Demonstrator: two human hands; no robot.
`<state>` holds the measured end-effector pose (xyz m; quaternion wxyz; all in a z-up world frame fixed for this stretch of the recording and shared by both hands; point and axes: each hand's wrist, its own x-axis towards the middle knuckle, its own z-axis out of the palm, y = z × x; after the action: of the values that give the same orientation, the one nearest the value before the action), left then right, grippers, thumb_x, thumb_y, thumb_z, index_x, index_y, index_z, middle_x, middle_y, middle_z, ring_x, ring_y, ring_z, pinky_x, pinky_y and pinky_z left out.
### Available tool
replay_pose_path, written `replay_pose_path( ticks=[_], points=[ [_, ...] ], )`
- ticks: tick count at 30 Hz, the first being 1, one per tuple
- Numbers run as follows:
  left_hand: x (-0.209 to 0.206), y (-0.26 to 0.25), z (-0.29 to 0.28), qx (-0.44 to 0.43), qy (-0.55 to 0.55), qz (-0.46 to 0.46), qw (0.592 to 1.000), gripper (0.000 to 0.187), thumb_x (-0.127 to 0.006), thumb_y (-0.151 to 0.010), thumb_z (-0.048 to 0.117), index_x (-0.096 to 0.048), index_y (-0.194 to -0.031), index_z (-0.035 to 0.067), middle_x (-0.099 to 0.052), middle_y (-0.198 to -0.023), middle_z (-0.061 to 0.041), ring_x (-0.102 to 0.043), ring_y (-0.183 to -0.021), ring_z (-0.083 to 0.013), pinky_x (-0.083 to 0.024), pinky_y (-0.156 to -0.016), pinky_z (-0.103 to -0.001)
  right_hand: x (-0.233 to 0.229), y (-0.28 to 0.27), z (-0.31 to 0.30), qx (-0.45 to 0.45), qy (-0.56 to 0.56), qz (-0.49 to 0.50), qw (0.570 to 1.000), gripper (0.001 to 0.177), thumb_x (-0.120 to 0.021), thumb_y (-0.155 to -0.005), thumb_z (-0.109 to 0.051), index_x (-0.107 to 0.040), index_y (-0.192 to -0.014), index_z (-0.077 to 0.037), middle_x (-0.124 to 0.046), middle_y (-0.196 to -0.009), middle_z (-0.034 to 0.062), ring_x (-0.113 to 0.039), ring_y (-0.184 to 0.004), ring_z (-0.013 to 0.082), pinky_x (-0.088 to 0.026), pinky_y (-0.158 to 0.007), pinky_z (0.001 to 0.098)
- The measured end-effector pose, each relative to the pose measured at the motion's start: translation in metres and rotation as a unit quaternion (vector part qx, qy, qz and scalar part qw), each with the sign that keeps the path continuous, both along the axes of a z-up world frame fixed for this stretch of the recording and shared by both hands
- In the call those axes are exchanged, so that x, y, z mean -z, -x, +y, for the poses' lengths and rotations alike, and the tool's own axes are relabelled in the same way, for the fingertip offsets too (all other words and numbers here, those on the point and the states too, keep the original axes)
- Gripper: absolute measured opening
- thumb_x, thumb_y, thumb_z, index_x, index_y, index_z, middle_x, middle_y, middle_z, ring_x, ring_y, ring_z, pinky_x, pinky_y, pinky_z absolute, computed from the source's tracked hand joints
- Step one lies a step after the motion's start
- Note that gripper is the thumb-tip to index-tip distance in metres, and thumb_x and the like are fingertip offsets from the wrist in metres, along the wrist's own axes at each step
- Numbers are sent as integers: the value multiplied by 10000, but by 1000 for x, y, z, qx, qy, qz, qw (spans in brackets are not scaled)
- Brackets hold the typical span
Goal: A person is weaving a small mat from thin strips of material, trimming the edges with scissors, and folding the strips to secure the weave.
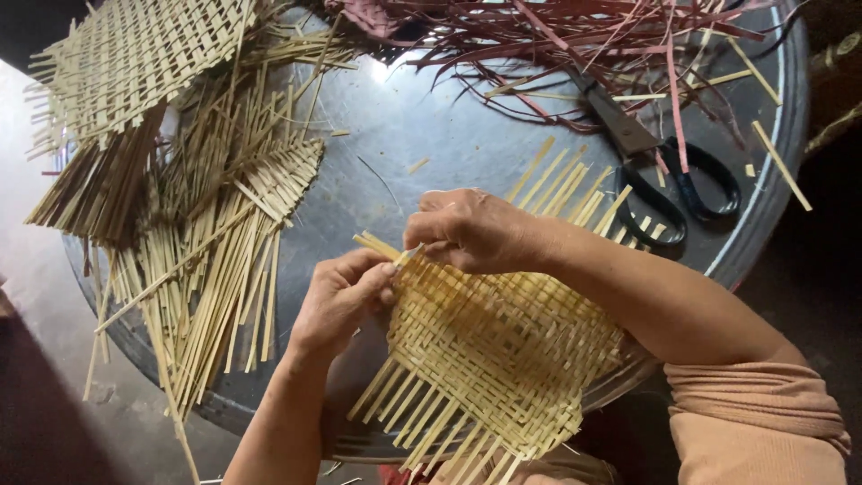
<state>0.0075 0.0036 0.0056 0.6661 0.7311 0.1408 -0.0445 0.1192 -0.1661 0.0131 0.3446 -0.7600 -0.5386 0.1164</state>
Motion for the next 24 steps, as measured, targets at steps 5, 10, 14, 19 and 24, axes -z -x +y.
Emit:
replay_pose_path(
  ticks=[5, 10, 14, 19, 24],
  points=[
    [6, 0, -3, 22, 0, -33, 999, 104, -606, -740, 63, -641, -708, -30, -545, -521, -81, -497, -517, -95, -439, -446, -233, -4, 3, 1, 2, 13, 6, 1000, 88, -603, -756, -157, -576, -806, -225, -456, -651, 24, -564, -613, 218, -467, -566, 318],
    [-16, 4, -19, 5, -56, -75, 996, 104, -584, -736, 43, -633, -665, -14, -505, -487, -44, -445, -522, -69, -404, -441, -224, -8, 4, 3, 45, 40, -3, 998, 169, -531, -827, -296, -550, -689, -201, -474, -601, 7, -555, -537, 167, -451, -505, 282],
    [-14, 4, -22, -16, -51, -120, 991, 70, -591, -710, 14, -642, -671, -15, -521, -496, -54, -445, -510, -66, -406, -422, -222, -11, 5, 3, 52, 64, 64, 995, 245, -526, -802, -271, -540, -605, -127, -517, -543, 75, -575, -549, 253, -447, -528, 342],
    [-8, 6, -21, -16, -93, -153, 984, 41, -627, -698, 18, -652, -675, -4, -546, -480, -66, -442, -501, -49, -410, -420, -206, -20, 7, 2, 60, 67, 120, 989, 203, -550, -753, -237, -548, -573, -145, -545, -508, 30, -572, -527, 195, -445, -525, 306],
    [-16, 7, -26, -26, -80, -115, 990, 53, -619, -690, 10, -660, -663, -13, -528, -476, -54, -424, -508, -63, -393, -420, -220, -23, 8, 2, 83, 87, 175, 977, 159, -558, -693, -232, -589, -564, -144, -563, -485, 2, -571, -525, 188, -447, -546, 306]
  ],
)
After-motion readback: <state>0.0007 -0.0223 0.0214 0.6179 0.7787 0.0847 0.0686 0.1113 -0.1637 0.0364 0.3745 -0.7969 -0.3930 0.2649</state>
